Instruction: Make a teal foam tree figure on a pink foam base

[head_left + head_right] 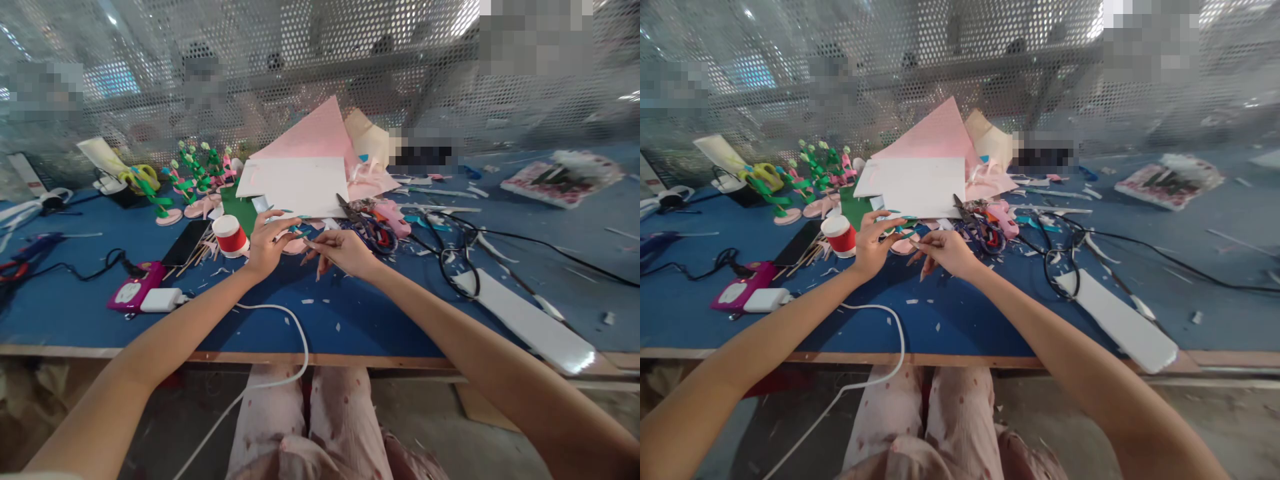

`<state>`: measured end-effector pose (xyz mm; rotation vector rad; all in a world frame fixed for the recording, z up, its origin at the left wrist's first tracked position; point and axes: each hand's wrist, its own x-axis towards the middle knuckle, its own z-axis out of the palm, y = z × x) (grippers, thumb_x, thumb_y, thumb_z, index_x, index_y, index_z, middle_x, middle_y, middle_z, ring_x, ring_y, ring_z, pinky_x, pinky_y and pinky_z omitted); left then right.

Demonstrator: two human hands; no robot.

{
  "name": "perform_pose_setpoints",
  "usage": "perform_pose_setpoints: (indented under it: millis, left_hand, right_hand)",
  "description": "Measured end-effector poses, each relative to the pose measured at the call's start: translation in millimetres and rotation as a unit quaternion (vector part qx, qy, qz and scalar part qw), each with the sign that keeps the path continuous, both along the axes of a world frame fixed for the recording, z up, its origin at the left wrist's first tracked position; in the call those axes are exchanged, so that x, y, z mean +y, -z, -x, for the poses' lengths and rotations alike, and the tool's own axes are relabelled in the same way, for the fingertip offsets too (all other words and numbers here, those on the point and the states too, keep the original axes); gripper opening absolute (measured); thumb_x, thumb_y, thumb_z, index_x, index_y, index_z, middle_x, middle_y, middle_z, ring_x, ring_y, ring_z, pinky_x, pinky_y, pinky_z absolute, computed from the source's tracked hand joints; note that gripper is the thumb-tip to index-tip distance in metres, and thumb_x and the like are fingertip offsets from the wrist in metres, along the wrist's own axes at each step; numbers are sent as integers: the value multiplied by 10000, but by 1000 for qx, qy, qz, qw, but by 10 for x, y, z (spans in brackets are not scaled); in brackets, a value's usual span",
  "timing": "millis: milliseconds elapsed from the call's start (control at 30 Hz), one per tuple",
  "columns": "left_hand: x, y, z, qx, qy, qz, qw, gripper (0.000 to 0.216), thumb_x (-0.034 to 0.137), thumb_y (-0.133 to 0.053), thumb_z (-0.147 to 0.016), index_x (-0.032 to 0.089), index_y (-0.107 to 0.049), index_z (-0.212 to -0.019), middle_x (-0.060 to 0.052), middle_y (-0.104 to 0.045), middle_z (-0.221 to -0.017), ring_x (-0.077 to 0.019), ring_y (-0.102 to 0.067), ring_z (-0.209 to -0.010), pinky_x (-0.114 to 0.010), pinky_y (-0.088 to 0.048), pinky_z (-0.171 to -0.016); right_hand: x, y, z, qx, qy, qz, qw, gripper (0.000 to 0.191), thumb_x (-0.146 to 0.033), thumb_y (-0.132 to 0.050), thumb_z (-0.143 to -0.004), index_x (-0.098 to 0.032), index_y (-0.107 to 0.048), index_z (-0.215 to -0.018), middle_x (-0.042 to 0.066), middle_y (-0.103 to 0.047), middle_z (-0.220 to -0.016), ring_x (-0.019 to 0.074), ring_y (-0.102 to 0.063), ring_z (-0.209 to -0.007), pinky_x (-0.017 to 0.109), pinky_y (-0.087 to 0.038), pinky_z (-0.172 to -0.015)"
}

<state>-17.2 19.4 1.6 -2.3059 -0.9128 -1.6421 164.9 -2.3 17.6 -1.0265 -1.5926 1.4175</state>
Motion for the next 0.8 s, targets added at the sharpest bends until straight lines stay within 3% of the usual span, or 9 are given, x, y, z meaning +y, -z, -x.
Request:
perform_pose_setpoints:
  millis: [500, 800]
  left_hand:
    - [20, 33, 17, 12, 5, 72, 997, 222, 286, -567, -806, 236, -647, -1007, -43, -679, -885, -174, -536, -1017, -355, -481, -849]
    - [32, 12, 16, 24, 17, 44, 999, 185, 237, -568, -805, 235, -660, -966, -33, -705, -899, -163, -554, -961, -373, -465, -847]
  right_hand:
    - [14, 27, -14, -9, -5, -4, 1000, 411, -535, -674, -628, -142, -586, -709, 71, -707, -703, 115, -591, -404, 218, -498, -398]
    - [23, 41, -16, 4, 2, 0, 1000, 373, -498, -684, -639, -144, -583, -700, 52, -698, -672, 118, -591, -407, 232, -519, -411]
